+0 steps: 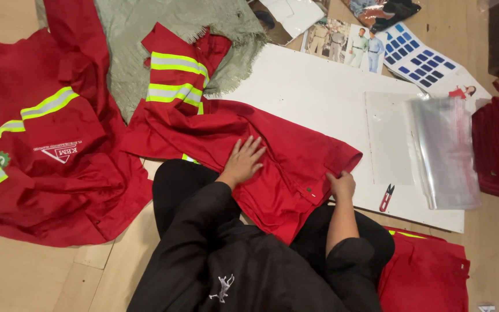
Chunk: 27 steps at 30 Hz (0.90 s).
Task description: Folding red work pants with yellow reflective stripes on a white board
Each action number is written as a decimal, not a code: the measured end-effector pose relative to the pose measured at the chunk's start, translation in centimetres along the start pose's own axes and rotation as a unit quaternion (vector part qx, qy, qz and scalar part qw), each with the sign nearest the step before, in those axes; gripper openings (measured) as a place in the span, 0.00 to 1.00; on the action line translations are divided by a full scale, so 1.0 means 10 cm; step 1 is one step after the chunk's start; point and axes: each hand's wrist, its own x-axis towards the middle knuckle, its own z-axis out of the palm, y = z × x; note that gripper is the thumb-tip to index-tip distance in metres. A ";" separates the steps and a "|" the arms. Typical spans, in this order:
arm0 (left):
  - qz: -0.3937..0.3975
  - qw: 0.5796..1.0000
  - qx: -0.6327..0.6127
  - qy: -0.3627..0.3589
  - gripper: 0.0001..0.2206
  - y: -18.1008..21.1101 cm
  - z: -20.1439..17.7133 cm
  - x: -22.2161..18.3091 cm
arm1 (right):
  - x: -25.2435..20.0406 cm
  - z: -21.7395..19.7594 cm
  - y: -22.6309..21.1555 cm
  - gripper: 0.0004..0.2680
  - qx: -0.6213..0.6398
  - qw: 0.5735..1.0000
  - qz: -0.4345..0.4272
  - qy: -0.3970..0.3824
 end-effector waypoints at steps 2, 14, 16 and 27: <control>0.016 1.000 0.001 0.001 0.26 0.10 0.05 0.12 | 0.03 0.03 0.00 0.19 0.028 0.999 -0.023 0.024; 0.029 0.997 0.069 0.006 0.24 0.01 0.56 0.53 | 0.30 0.33 0.27 0.10 0.054 0.987 0.021 0.147; 0.082 0.985 0.058 0.141 0.18 0.06 0.58 0.56 | 0.15 0.17 0.04 0.10 0.091 0.978 -0.012 0.188; 0.196 0.964 -0.099 0.153 0.08 0.89 0.66 0.39 | 0.29 0.24 0.29 0.18 0.191 0.968 0.086 0.141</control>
